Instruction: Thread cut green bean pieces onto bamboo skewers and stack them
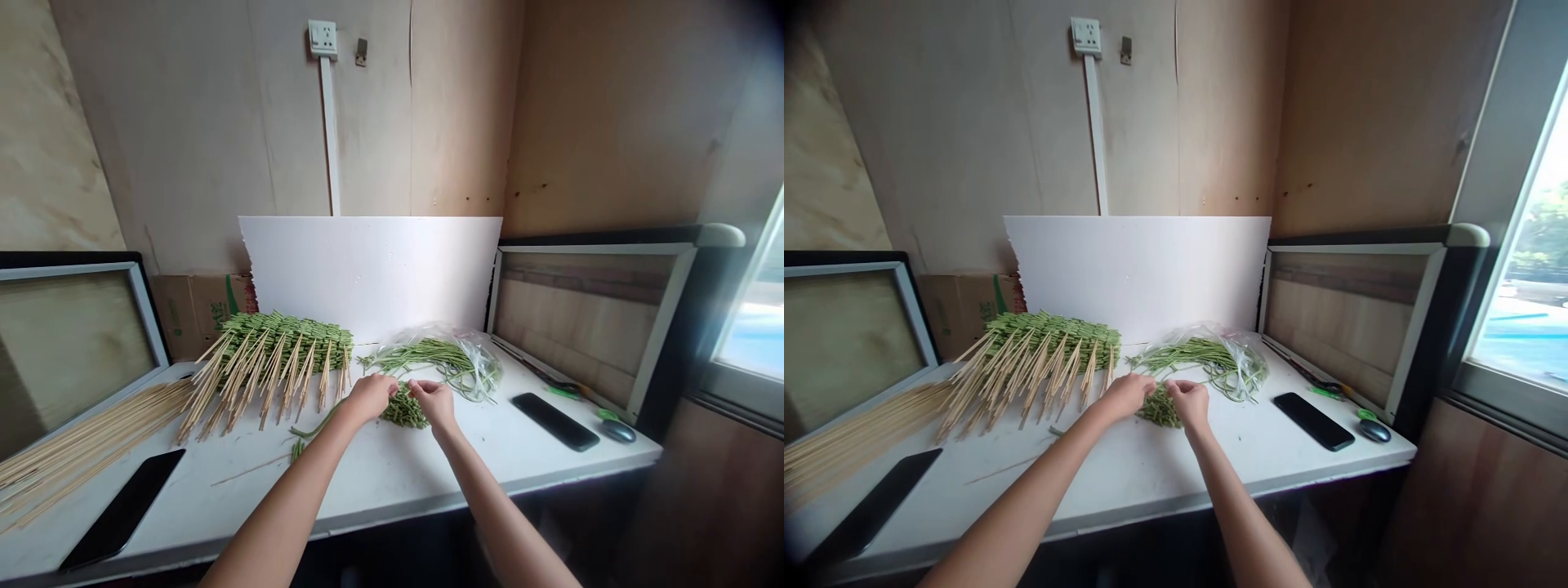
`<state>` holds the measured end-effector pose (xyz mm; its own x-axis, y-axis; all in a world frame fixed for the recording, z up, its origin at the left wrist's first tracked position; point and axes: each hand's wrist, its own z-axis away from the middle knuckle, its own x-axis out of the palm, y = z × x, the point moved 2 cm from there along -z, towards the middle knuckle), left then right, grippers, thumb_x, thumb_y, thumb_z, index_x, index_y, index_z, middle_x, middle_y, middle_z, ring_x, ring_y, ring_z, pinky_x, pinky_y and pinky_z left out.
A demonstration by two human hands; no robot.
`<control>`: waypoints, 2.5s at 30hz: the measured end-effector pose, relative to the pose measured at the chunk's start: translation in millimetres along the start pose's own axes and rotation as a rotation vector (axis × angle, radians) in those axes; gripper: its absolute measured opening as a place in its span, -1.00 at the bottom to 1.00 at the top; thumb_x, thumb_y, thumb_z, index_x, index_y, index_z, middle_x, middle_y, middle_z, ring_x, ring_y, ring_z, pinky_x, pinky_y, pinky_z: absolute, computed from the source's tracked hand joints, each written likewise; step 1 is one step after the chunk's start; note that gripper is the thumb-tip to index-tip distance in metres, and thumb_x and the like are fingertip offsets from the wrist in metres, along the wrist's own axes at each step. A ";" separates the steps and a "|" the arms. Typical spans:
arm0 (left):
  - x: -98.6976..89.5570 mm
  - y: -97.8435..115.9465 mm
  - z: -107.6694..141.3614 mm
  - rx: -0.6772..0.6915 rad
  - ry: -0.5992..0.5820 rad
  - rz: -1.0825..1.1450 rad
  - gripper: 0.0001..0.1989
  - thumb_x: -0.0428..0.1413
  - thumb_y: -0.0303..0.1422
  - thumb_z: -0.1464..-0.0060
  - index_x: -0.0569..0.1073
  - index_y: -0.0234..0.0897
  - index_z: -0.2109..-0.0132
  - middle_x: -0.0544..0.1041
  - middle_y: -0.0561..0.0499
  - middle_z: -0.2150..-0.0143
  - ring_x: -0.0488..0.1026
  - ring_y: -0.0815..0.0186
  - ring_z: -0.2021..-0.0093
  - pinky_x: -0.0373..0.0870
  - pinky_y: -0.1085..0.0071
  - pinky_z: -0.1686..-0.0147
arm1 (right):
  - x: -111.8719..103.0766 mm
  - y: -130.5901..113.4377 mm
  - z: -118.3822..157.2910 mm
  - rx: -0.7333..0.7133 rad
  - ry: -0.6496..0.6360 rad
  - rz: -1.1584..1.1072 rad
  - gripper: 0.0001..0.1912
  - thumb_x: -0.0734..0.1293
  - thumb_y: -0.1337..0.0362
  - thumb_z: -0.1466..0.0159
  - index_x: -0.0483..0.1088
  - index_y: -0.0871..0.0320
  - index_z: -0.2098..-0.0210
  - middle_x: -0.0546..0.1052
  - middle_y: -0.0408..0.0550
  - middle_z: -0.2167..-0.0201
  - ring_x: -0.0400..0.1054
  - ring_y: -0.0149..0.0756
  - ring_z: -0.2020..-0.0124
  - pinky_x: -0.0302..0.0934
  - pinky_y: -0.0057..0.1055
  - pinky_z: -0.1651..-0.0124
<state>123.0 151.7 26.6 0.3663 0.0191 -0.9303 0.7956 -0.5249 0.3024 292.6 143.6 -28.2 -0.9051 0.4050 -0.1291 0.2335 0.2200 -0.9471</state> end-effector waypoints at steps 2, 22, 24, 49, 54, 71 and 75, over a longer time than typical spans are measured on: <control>4.1 -2.3 -2.7 -0.019 0.000 0.017 -0.80 0.04 -0.51 -0.13 0.54 -0.18 0.25 0.59 -0.02 0.32 0.47 0.24 0.36 0.18 0.44 0.38 | -11.0 4.7 -10.4 0.017 0.024 0.016 -0.54 0.42 -0.12 -0.06 0.59 0.20 0.56 0.60 0.04 0.60 0.32 -0.26 0.63 0.12 -0.36 0.50; 12.6 -35.9 4.3 -0.069 0.061 0.177 -0.71 -0.03 -0.41 -0.33 0.60 -0.33 0.07 0.62 -0.25 0.05 0.56 0.09 0.05 0.41 0.33 0.05 | -80.7 -22.4 -42.4 -0.079 -0.190 0.218 -0.58 0.47 -0.06 -0.12 0.63 0.21 0.49 0.60 0.03 0.55 0.29 -0.30 0.57 0.05 -0.37 0.48; 10.8 -38.2 13.1 -0.050 0.087 0.176 -0.67 -0.05 -0.41 -0.34 0.57 -0.33 -0.06 0.57 -0.27 -0.07 0.53 0.07 -0.04 0.40 0.30 -0.04 | -86.5 -29.8 -42.1 -0.091 -0.202 0.209 -0.64 0.48 0.00 -0.12 0.65 0.21 0.44 0.65 0.08 0.45 0.38 -0.24 0.49 0.12 -0.36 0.44; 3.1 -68.6 102.2 -0.071 0.350 0.300 -0.70 0.06 -0.25 -0.27 0.59 -0.27 0.01 0.59 -0.16 0.06 0.53 0.16 0.19 0.50 0.23 0.10 | 6.1 -9.2 63.1 -0.314 -0.558 0.239 -0.86 0.48 0.12 -0.20 0.70 0.00 0.36 0.69 -0.03 0.37 0.48 -0.12 0.33 0.30 -0.25 0.21; -4.3 -72.0 125.6 -0.140 0.360 0.374 -0.73 0.11 -0.17 -0.27 0.60 -0.20 0.07 0.65 -0.09 0.14 0.58 0.15 0.22 0.51 0.27 0.17 | 19.8 4.9 73.5 -0.378 -0.525 0.302 -0.90 0.54 0.15 -0.12 0.68 0.01 0.45 0.65 0.00 0.47 0.42 -0.04 0.26 0.25 -0.17 0.04; 2.7 -66.5 158.4 -0.031 0.370 0.486 -0.77 0.07 -0.26 -0.35 0.59 -0.18 0.03 0.62 -0.09 0.07 0.56 0.19 0.10 0.48 0.33 0.14 | 47.1 -48.3 79.9 -0.435 -0.625 0.147 -0.72 0.52 0.02 -0.23 0.65 0.01 0.15 0.64 0.03 0.17 0.39 0.01 0.00 0.26 -0.14 -0.05; 4.0 -60.7 160.7 -0.025 0.366 0.514 -0.78 0.08 -0.24 -0.35 0.59 -0.18 0.03 0.61 -0.09 0.09 0.54 0.21 0.16 0.46 0.36 0.23 | 49.9 -44.3 84.9 -0.465 -0.584 0.133 -0.79 0.53 0.08 -0.23 0.64 0.04 0.23 0.60 0.01 0.26 0.38 -0.05 0.08 0.26 -0.18 0.02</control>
<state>-1.4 46.9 -28.8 0.8426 0.0622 -0.5349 0.4836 -0.5244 0.7008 207.0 78.8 -17.6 -0.8698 -0.0530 -0.4905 0.3623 0.6063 -0.7079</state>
